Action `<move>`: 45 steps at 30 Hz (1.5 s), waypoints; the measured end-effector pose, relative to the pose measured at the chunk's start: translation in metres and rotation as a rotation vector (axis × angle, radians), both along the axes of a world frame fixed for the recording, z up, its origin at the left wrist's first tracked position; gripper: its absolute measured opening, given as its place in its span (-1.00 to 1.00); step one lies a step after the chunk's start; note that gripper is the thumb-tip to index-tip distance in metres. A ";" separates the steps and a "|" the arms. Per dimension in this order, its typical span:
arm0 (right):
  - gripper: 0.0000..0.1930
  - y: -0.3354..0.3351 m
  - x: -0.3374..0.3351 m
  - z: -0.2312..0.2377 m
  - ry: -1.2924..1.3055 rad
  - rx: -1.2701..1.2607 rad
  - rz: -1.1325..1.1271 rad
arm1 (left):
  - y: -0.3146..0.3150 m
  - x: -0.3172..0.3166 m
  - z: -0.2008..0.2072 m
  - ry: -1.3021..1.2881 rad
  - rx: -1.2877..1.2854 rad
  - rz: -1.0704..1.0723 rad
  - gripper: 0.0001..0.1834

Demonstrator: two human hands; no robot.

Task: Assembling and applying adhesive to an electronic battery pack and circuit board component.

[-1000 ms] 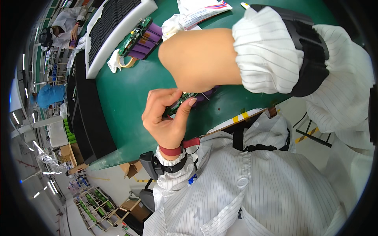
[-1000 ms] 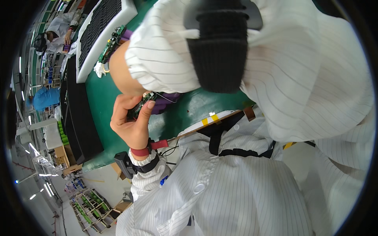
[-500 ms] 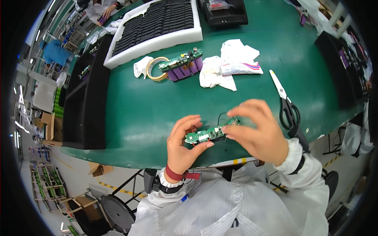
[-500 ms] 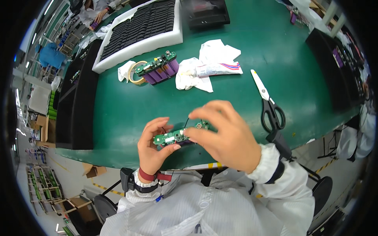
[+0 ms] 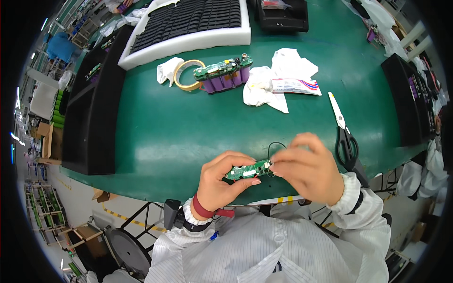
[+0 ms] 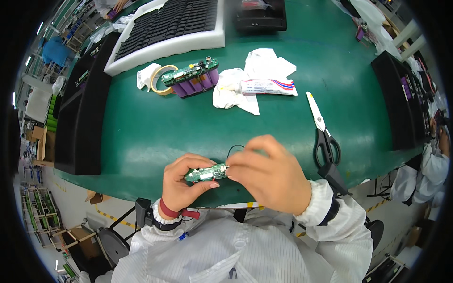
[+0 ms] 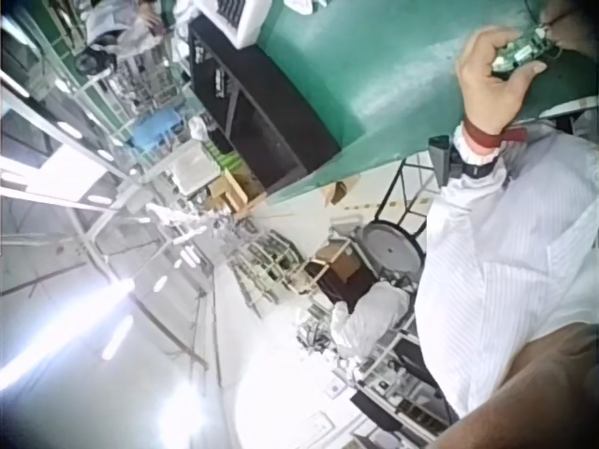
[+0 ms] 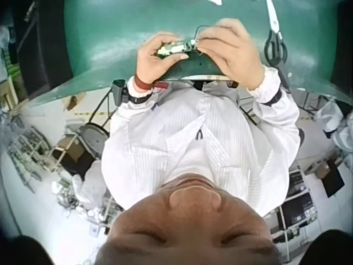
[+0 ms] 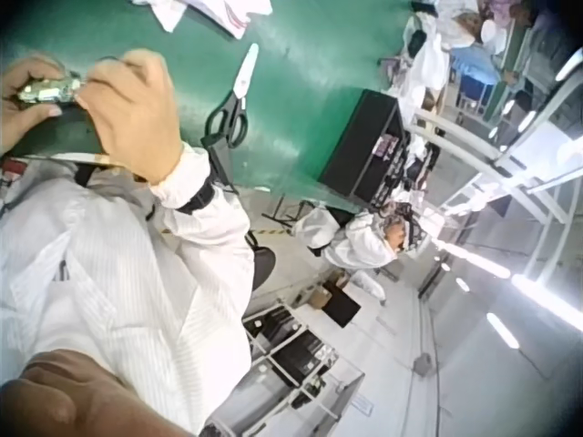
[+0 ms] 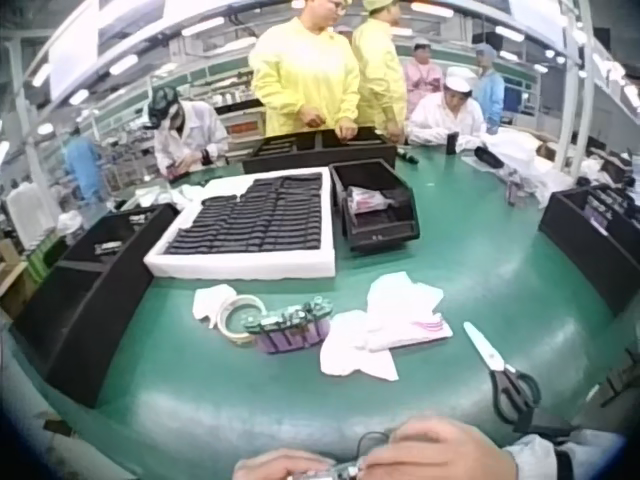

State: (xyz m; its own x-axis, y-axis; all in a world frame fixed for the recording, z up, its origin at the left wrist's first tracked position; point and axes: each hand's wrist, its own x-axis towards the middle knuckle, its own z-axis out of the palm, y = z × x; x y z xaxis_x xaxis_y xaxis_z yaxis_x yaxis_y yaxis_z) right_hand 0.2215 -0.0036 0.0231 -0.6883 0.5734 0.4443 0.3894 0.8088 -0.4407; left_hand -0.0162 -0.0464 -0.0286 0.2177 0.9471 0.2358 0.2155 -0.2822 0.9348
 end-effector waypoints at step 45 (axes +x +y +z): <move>-0.83 -0.128 0.126 -0.055 0.570 -0.806 -0.907 | 0.014 0.030 0.053 0.846 0.625 0.232 -0.48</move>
